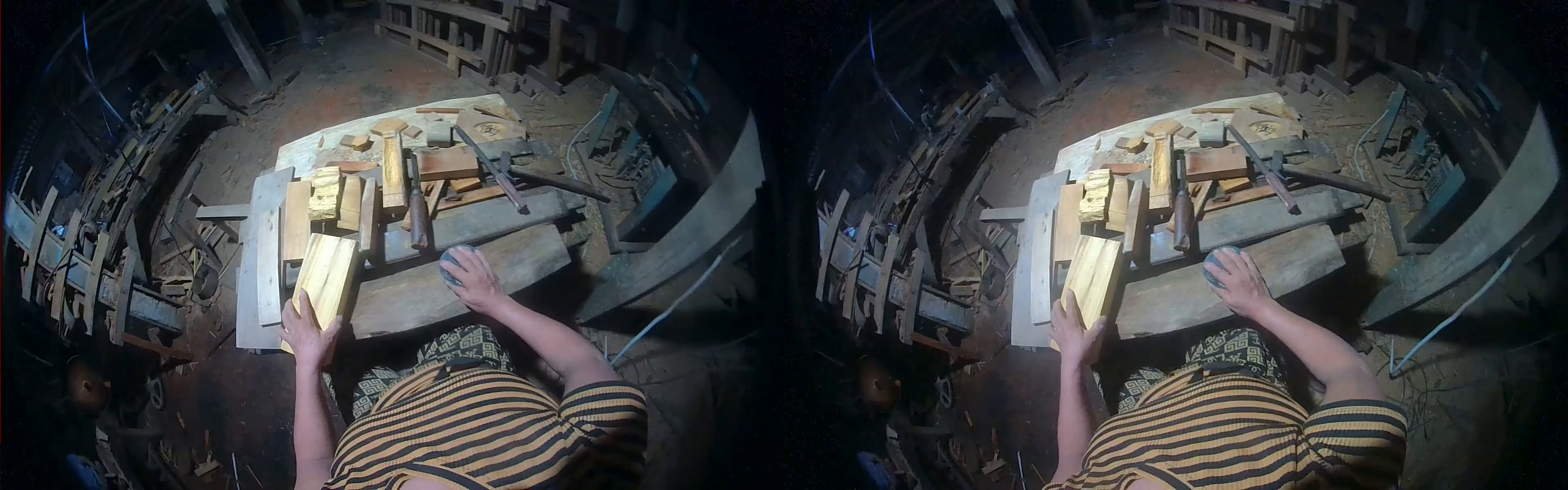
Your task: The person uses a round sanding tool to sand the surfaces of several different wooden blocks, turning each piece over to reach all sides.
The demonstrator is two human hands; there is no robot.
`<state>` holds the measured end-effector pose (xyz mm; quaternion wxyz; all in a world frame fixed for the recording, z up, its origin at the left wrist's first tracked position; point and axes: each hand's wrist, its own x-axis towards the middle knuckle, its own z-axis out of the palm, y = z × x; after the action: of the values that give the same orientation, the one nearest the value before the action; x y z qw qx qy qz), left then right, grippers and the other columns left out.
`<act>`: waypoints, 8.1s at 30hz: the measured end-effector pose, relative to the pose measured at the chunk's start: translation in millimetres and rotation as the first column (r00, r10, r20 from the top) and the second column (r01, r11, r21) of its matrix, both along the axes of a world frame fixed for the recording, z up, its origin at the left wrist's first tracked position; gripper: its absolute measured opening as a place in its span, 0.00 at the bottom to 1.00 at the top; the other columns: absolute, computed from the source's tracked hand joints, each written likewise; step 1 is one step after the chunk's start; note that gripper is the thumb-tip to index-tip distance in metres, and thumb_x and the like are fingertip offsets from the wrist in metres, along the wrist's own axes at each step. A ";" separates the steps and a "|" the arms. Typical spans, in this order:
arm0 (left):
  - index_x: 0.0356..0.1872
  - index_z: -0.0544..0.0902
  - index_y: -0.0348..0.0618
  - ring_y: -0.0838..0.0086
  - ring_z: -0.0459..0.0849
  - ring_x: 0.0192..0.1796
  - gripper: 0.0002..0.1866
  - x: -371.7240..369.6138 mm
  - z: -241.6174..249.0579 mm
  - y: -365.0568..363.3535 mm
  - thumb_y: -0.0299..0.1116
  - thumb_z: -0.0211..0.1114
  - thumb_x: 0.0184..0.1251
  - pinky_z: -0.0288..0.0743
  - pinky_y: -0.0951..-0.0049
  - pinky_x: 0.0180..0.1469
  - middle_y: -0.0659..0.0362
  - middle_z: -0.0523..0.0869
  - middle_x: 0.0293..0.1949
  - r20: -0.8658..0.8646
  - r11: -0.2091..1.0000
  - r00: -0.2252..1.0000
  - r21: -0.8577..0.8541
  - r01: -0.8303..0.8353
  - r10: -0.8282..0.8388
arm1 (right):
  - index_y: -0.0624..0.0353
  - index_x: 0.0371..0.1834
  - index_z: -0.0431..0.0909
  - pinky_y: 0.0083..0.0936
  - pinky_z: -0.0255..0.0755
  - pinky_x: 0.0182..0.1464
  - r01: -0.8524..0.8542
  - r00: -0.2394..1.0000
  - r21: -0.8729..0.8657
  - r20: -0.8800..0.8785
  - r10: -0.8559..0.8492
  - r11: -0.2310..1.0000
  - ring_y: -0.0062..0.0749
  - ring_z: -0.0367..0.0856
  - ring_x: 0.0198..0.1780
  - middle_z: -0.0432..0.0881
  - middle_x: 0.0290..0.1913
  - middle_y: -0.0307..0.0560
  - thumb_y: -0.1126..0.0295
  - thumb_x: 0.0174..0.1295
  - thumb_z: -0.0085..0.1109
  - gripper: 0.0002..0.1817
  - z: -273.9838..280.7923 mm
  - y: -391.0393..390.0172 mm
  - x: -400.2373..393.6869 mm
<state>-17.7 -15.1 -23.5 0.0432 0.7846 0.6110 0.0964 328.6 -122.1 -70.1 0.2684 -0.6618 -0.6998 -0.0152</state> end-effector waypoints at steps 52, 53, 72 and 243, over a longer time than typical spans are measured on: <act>0.68 0.62 0.45 0.52 0.58 0.66 0.51 -13.6 10.6 0.0 0.58 0.70 0.42 0.41 0.47 0.67 0.43 0.61 0.62 0.207 1.000 0.978 0.005 0.003 -0.004 | 0.53 0.57 0.71 0.44 0.54 0.67 0.023 0.993 -0.008 0.115 -0.022 1.000 0.47 0.62 0.65 0.67 0.62 0.51 0.64 0.52 0.60 0.27 7.9 6.1 -14.4; 0.68 0.62 0.44 0.52 0.58 0.66 0.51 -13.4 9.7 0.8 0.59 0.70 0.42 0.41 0.47 0.67 0.43 0.61 0.62 0.199 1.000 0.980 0.008 -0.003 0.001 | 0.53 0.57 0.71 0.44 0.54 0.67 0.015 0.994 -0.010 0.110 -0.014 1.000 0.47 0.62 0.65 0.67 0.62 0.51 0.64 0.52 0.60 0.27 8.8 7.3 -14.6; 0.68 0.62 0.46 0.51 0.59 0.63 0.52 -19.3 3.5 6.6 0.64 0.67 0.43 0.42 0.48 0.65 0.42 0.62 0.61 0.183 0.998 0.982 0.049 0.037 -0.045 | 0.56 0.59 0.70 0.43 0.53 0.68 0.038 0.994 -0.066 0.105 -0.031 0.997 0.50 0.61 0.66 0.66 0.64 0.52 0.69 0.51 0.59 0.27 17.2 10.6 -23.6; 0.55 0.66 0.38 0.69 0.75 0.53 0.39 9.9 -9.3 34.6 0.37 0.77 0.40 0.68 0.69 0.58 0.52 0.77 0.49 0.934 0.995 0.352 -0.089 0.053 0.065 | 0.56 0.51 0.75 0.44 0.61 0.57 -0.497 0.850 0.284 -0.028 0.526 0.820 0.47 0.71 0.56 0.75 0.55 0.52 0.64 0.57 0.52 0.18 61.9 208.5 -154.0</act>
<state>-7.8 19.5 -32.7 0.4235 0.5846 0.4846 0.4940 174.6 86.4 -8.1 0.3854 -0.4071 -0.8281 -0.0015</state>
